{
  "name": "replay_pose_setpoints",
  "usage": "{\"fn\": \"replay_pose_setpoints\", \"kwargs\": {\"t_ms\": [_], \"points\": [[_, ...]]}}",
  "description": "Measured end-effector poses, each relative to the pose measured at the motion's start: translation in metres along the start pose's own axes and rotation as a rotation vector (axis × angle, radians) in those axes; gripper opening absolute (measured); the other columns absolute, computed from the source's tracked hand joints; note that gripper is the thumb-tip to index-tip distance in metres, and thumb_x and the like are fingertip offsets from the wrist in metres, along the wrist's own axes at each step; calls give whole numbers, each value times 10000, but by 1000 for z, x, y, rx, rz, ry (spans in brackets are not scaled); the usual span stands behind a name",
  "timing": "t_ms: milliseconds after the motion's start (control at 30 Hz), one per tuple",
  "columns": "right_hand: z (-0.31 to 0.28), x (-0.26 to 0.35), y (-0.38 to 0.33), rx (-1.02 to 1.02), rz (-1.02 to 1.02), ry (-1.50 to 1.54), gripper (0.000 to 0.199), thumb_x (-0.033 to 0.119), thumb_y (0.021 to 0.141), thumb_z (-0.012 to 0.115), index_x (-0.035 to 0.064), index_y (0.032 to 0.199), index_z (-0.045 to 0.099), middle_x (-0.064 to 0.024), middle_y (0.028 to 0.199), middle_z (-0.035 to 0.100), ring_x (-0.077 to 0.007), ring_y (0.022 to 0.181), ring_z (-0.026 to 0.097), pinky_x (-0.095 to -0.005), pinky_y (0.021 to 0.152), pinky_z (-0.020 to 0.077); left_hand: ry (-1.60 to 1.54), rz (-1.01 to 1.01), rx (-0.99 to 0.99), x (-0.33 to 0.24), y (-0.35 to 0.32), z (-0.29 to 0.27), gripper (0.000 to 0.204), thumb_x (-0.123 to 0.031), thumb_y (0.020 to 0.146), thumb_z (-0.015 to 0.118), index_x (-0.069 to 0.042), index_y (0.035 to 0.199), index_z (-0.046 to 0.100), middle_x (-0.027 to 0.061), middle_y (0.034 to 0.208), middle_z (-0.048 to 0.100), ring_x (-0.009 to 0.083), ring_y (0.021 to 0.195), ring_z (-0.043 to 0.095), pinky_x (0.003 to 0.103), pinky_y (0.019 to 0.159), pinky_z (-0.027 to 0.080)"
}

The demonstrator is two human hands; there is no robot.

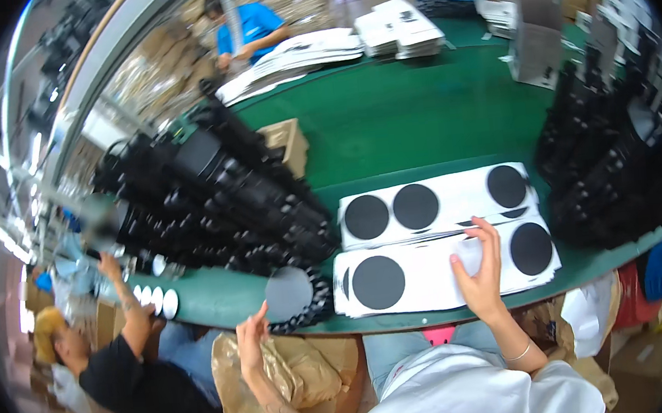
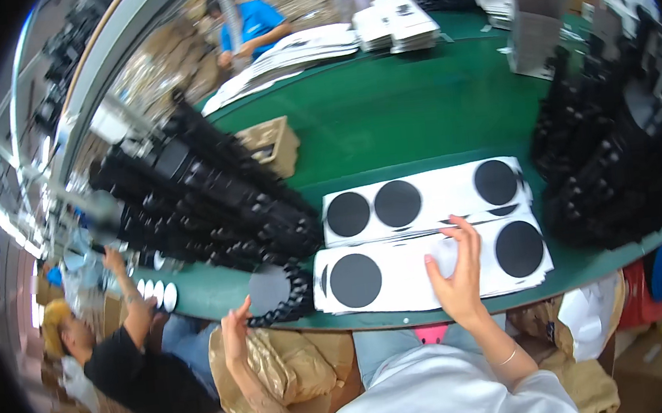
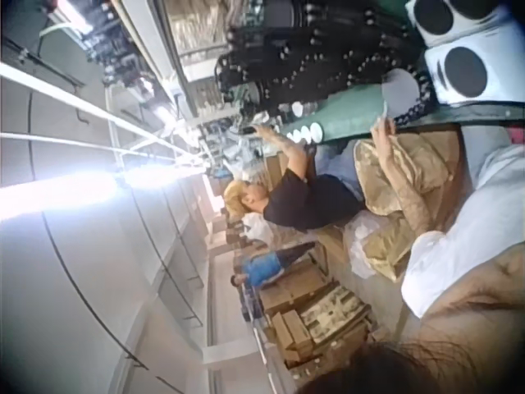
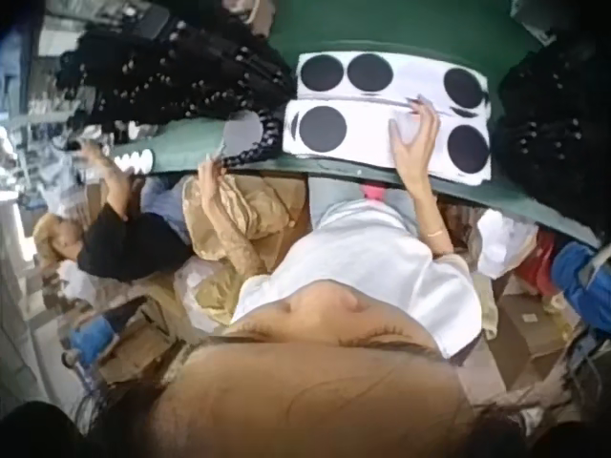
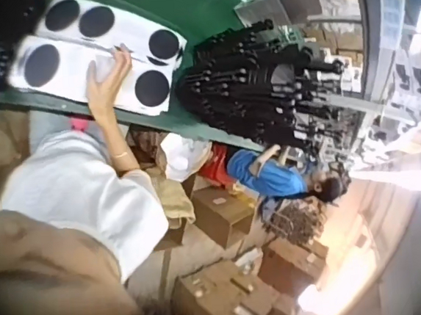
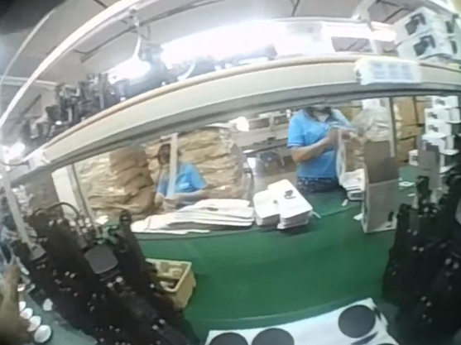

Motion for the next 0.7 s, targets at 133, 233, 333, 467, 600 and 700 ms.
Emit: {"fn": "replay_pose_setpoints", "kwargs": {"t_ms": [133,233,333,467,600,700], "points": [[-24,14,-4,26,7,-29,403,37,765,685,18,1140,540,-198,1317,472,-386,1204,480,-435,1011,396,-293,26,19,66,-8,-9,605,-441,1033,334,26,1386,490,52,1102,546,161,1014,491,345,986,393],[-51,9,-10,-48,-26,-204,348,-7,755,646,12,1095,574,-180,1258,515,-391,1173,503,-454,996,414,-409,38,73,69,-10,10,726,-533,1025,299,24,1491,314,104,1374,472,209,1117,488,377,1077,320],[-81,-15,-11,-181,-26,-378,300,-120,732,531,-20,997,631,-163,1080,597,-374,1095,544,-438,928,456,-578,3,-56,59,-17,30,708,-564,1015,300,-86,1536,262,-23,1138,522,74,794,421,222,678,341],[-101,-41,1,-136,-20,-483,331,-119,718,528,8,992,664,-123,1080,629,-336,1094,556,-428,936,460,-581,34,-165,57,-20,35,695,-554,1019,297,-94,1538,262,-31,1052,537,71,781,430,218,653,335],[-89,-50,7,41,-155,-577,336,-112,711,514,21,975,674,-121,1088,647,-321,1123,561,-424,989,441,-556,125,-212,71,-20,29,598,-468,1041,289,-83,1489,381,-7,996,555,69,781,438,220,643,328],[-86,-58,12,79,-160,-547,271,-64,740,527,28,950,670,-114,1080,652,-312,1133,559,-422,997,430,215,338,-997,11,-77,26,426,-292,978,390,-21,1041,713,76,873,592,175,784,518,330,664,395]]}}
Point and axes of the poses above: each hand's wrist, its own y-axis towards the middle knuckle, its own z-axis out of the palm, x = y × z, the point moved 7 cm from there along y, towards the middle knuckle
